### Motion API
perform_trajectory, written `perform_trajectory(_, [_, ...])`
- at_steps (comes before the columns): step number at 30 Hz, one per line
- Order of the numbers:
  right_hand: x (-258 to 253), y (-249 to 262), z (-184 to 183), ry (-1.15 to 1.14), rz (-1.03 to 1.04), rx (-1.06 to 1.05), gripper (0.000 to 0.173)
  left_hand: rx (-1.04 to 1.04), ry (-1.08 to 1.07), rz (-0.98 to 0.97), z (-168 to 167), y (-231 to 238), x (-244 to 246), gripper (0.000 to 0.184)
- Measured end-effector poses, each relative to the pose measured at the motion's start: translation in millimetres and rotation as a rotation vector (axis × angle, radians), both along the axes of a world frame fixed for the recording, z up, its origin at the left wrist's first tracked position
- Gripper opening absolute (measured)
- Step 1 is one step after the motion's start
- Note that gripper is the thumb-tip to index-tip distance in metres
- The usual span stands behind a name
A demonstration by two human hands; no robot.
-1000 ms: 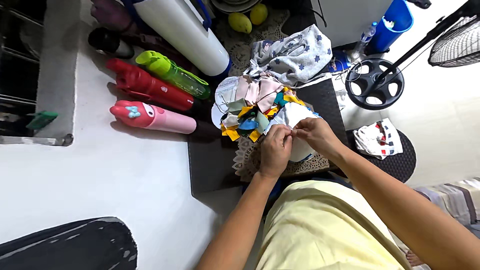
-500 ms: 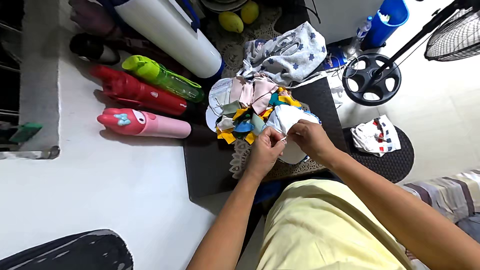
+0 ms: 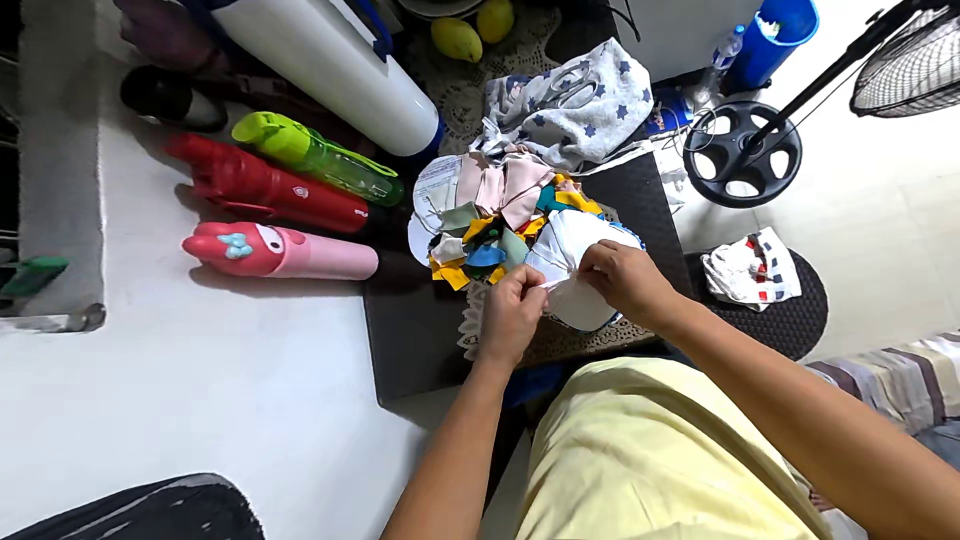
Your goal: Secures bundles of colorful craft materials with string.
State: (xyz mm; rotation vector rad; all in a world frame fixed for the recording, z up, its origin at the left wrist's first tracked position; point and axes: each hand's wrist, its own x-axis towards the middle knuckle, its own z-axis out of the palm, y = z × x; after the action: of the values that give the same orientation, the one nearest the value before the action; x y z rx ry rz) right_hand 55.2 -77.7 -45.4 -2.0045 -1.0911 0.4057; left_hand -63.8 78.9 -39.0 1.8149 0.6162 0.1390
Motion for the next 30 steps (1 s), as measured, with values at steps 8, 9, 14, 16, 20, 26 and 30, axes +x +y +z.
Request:
perform_trajectory(8, [7.0, -5.7, -0.3, 0.041, 0.027, 0.004, 0.006, -0.551, -0.183, 0.136, -4.4, -7.0, -0.3, 0.026])
perform_trajectory(9, [8.2, -6.3, -0.6, 0.041, 0.034, 0.000, 0.006, -0.542, -0.182, 0.143, -4.8, -7.2, 0.0, 0.026])
perform_trajectory(14, [13.7, -7.8, -1.9, -0.008, 0.109, -0.021, 0.005, -0.492, -0.196, 0.157, -11.7, -8.5, 2.1, 0.032])
perform_trajectory(16, [17.4, -8.7, -6.7, -0.061, 0.127, 0.006, 0.005, -0.510, -0.192, 0.193, -14.6, -7.5, 3.8, 0.036])
perform_trajectory(20, [20.4, -7.7, -7.5, -0.087, 0.134, -0.013, 0.005, -0.526, -0.147, 0.247, -16.8, -5.2, 6.8, 0.036])
perform_trajectory(26, [28.3, -22.4, 16.4, -0.143, 0.173, -0.300, 0.013, -0.350, -0.127, 0.039, 1.1, 1.5, 5.7, 0.016])
perform_trajectory(30, [46.6, -48.4, 29.6, 0.022, 0.157, -0.361, 0.013, -0.396, -0.236, 0.122, 0.4, 0.1, 11.9, 0.019])
